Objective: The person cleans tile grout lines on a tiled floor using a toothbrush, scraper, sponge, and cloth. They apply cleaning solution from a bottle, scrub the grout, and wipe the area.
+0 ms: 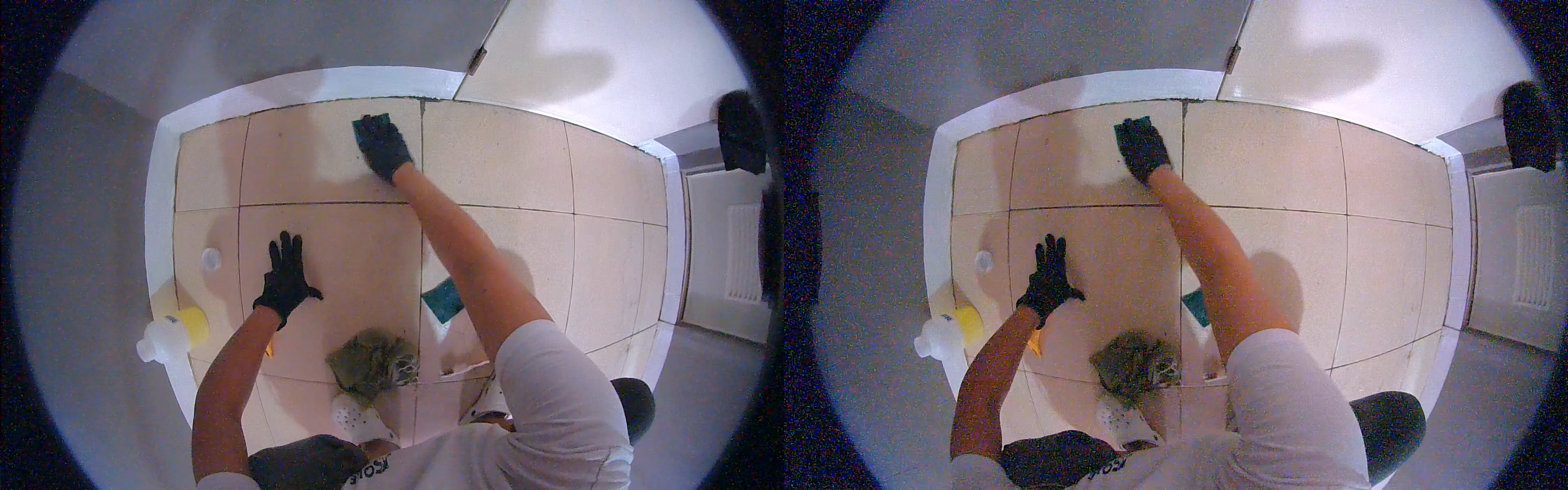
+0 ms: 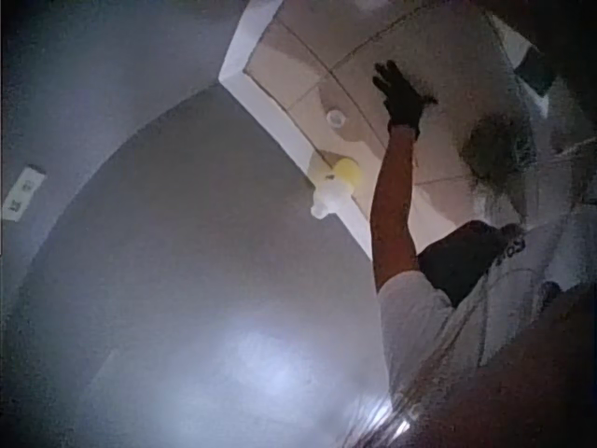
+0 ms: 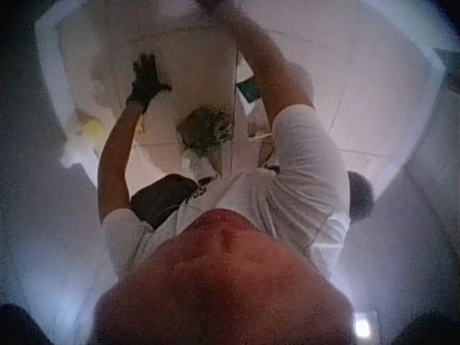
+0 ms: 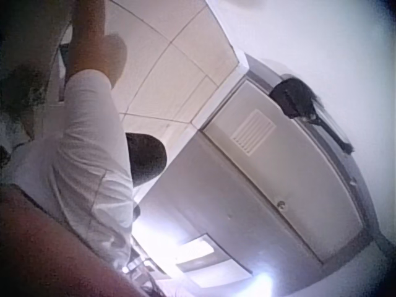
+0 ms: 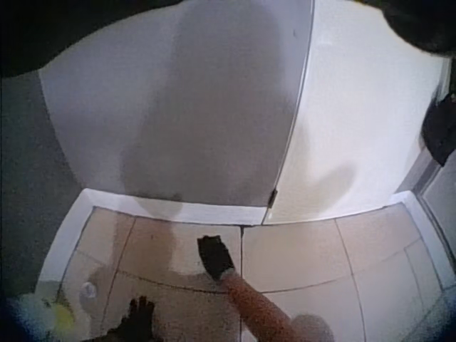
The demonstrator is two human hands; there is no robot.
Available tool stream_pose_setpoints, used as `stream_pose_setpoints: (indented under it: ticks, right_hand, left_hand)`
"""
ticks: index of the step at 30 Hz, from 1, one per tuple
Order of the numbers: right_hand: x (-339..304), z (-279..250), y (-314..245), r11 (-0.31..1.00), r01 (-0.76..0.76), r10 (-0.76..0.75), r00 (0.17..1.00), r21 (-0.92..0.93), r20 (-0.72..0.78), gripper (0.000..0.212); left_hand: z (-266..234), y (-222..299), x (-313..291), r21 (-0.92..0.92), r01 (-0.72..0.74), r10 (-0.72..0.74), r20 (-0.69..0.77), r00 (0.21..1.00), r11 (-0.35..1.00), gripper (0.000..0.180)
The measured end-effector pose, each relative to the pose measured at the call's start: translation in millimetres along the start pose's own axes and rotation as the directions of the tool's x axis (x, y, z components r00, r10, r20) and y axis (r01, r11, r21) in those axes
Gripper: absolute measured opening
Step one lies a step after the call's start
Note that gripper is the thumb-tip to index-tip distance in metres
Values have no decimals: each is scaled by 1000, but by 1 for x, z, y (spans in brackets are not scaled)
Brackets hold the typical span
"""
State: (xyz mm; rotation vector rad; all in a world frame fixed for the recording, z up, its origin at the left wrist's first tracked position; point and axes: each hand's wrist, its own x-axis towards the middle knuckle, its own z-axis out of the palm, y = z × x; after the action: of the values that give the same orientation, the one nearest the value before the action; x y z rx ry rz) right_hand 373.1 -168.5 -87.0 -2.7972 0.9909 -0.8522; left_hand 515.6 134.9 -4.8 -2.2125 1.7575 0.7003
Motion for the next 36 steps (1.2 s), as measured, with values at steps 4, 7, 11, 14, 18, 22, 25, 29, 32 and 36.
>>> stream_pose_setpoints:
  ticks: [4, 7, 11, 14, 18, 22, 25, 29, 32, 36]
  right_hand:
    - [-37, -56, 54, 965, -239, 242, 970, -103, 14, 39]
    - [-115, -81, 44, 986, -67, 86, 989, -152, 122, 46]
    - [-142, -99, -24, 988, -79, 31, 943, 132, 330, 40]
    - [-97, -81, 26, 977, 147, -123, 980, -156, 155, 37]
    - [-8, -77, 64, 976, -173, 192, 970, -131, 150, 20]
    - [-71, -68, 54, 969, -18, 21, 1000, -245, 9, 24]
    - [-157, -114, 2, 998, -60, 67, 954, -31, 292, 48]
    - [-233, -186, 51, 862, -344, 445, 864, -372, 234, 46]
    - [-251, -194, 94, 609, -600, 725, 687, -519, 57, 34]
    - [-217, -99, 25, 703, -671, 711, 671, 234, -212, 28]
  left_hand:
    - [-10, 2, 0, -16, 45, -44, 53, 998, 999, 131]
    - [-17, 14, 4, -26, 59, -56, 91, 994, 998, 131]
    - [1, 0, -1, 106, 19, -21, 13, 1000, 994, 131]
    - [-16, 11, -1, -19, 60, -59, 62, 996, 998, 132]
    - [-15, 10, 3, -50, 45, -41, 73, 996, 998, 131]
    - [-23, 21, 11, -9, -14, 15, 105, 994, 1000, 130]
    - [-9, 1, 2, 25, -4, 3, 53, 999, 1000, 130]
    - [6, -13, 3, 41, -50, 50, -5, 999, 998, 131]
    - [-7, 3, 3, 34, 23, -26, 84, 996, 999, 133]
    - [12, 11, 24, 120, -53, 54, -8, 999, 991, 134]
